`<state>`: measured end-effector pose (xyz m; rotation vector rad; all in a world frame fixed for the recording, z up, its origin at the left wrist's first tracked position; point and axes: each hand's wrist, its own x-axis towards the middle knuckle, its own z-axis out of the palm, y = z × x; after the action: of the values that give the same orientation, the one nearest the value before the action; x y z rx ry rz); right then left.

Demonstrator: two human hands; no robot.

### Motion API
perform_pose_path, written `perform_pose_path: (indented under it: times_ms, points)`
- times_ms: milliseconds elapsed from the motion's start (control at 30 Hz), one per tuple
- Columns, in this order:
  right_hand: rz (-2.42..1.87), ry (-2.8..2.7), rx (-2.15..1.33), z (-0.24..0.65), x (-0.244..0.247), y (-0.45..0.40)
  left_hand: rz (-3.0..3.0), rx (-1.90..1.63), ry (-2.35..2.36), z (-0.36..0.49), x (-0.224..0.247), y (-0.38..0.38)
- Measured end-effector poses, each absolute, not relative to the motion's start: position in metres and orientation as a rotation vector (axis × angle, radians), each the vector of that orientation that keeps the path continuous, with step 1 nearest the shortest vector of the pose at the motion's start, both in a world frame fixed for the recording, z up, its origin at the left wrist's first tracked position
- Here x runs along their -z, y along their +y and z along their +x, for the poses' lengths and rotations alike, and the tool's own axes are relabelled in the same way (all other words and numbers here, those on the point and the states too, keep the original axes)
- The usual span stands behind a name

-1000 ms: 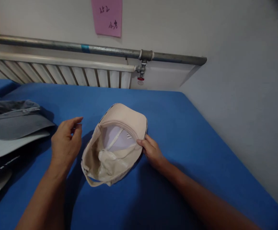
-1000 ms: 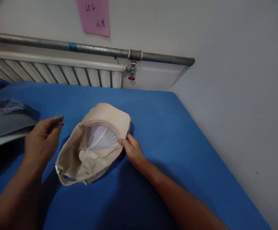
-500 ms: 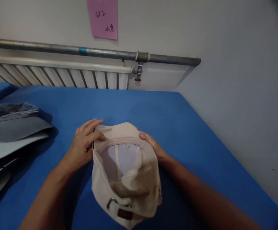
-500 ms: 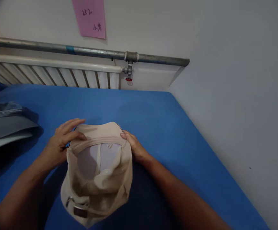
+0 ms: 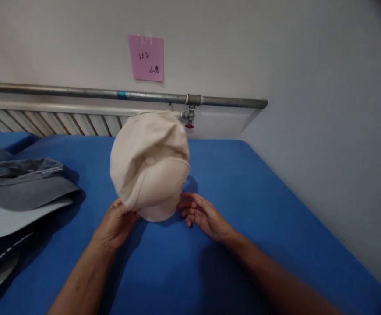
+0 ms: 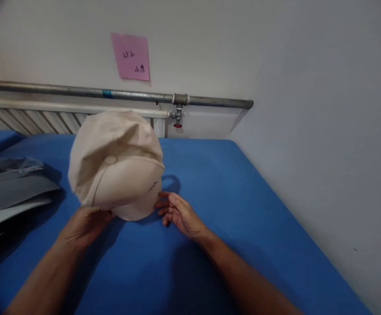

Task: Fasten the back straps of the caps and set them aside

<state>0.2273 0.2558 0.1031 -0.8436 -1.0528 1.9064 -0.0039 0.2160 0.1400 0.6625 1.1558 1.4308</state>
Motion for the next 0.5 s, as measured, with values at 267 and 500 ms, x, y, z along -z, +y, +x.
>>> perform_pose_path:
  times_ms: [267,500]
  points:
    - [-1.022,-0.992,-1.784,0.222,-0.104,0.251,0.232,-1.349,1.091,-0.010,-0.128,0.228]
    - [-1.038,-0.994,-1.943,0.218,-0.107,0.245,0.248,-1.459,0.992,-0.010,-0.130,0.226]
